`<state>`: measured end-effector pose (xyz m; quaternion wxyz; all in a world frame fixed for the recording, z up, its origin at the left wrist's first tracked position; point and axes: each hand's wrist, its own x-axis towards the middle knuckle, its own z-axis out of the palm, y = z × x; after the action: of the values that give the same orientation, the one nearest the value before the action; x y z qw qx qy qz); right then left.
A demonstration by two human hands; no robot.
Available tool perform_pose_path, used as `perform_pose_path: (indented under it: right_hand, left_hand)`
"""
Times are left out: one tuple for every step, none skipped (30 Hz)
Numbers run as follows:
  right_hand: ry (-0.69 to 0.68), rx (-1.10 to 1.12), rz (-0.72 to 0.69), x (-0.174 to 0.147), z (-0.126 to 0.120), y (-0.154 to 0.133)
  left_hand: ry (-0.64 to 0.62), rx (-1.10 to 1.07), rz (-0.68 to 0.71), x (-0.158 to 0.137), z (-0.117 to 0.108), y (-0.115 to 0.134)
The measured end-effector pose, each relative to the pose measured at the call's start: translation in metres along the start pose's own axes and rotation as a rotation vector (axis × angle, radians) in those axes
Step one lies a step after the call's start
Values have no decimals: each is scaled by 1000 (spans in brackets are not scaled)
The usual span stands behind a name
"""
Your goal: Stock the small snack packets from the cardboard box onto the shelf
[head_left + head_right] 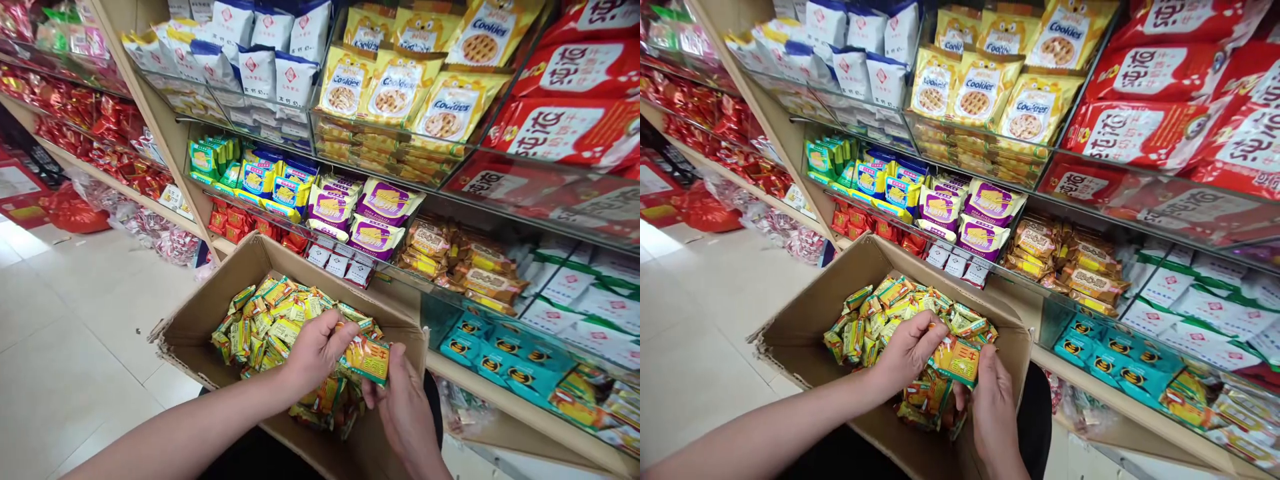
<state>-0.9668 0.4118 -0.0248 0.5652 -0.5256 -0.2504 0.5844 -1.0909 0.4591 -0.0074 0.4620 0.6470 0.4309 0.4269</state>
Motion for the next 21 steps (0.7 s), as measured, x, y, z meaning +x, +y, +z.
perform_pose_path:
  right_hand:
    - [-67, -15, -29, 0, -5, -2]
    - [-118, -41, -55, 0, -13, -6]
    - [-136, -71, -79, 1, -23, -10]
    - [-113, -97, -107, 2, -34, -16]
    - [-46, -106, -145, 5, -47, -23]
    - [56, -94, -190, 10, -60, -30]
    - [176, -65, -238, 16, -73, -37]
    - [291, -25, -279, 24, -87, -42]
    - [373, 10, -293, 33, -99, -45]
    - [424, 28, -278, 44, -110, -45]
    - [436, 26, -236, 57, -120, -42]
    - [403, -1, -172, 71, -128, -37]
    - [348, -52, -112, 86, -133, -30]
    - [289, -146, -66, 102, -136, -23]
    - [245, -267, -47, 119, -137, -16]
    - [224, -393, -52, 137, -136, -11]
    - [223, -521, -70, 156, -134, -6]
    - [244, -617, -94, 176, -131, -3]
    - [273, -680, -114, 196, -127, -2]
    - [297, -727, -133, 216, -124, 0]
    - [318, -760, -151, 235, -121, 1]
  left_hand:
    - [-21, 53, 36, 2, -1, 1]
    - [-61, 109, 80, 4, -4, 3]
    - [-105, 171, 142, 8, -10, 6]
    - [-130, 246, 219, 14, -18, 9]
    - [-141, 338, 305, 20, -28, 12]
    - [-98, 456, 406, 29, -40, 14]
    - [-26, 604, 475, 39, -54, 14]
    - [12, 752, 518, 49, -67, 13]
    - [21, 891, 532, 59, -80, 10]
    - [26, 1017, 503, 68, -92, 5]
    - [14, 1123, 474, 76, -100, -2]
    - [-9, 1211, 437, 83, -106, -10]
    - [-27, 1286, 399, 87, -109, -18]
    - [-37, 1348, 368, 90, -110, -26]
    - [-37, 1396, 343, 92, -108, -33]
    - [-25, 1431, 326, 93, -106, -38]
    - [-8, 1454, 315, 94, -103, -43]
    - [8, 1467, 308, 95, -100, -46]
    - [18, 1471, 303, 95, -98, -48]
    - [21, 1470, 297, 97, -97, -49]
    - [22, 1467, 291, 98, -96, -50]
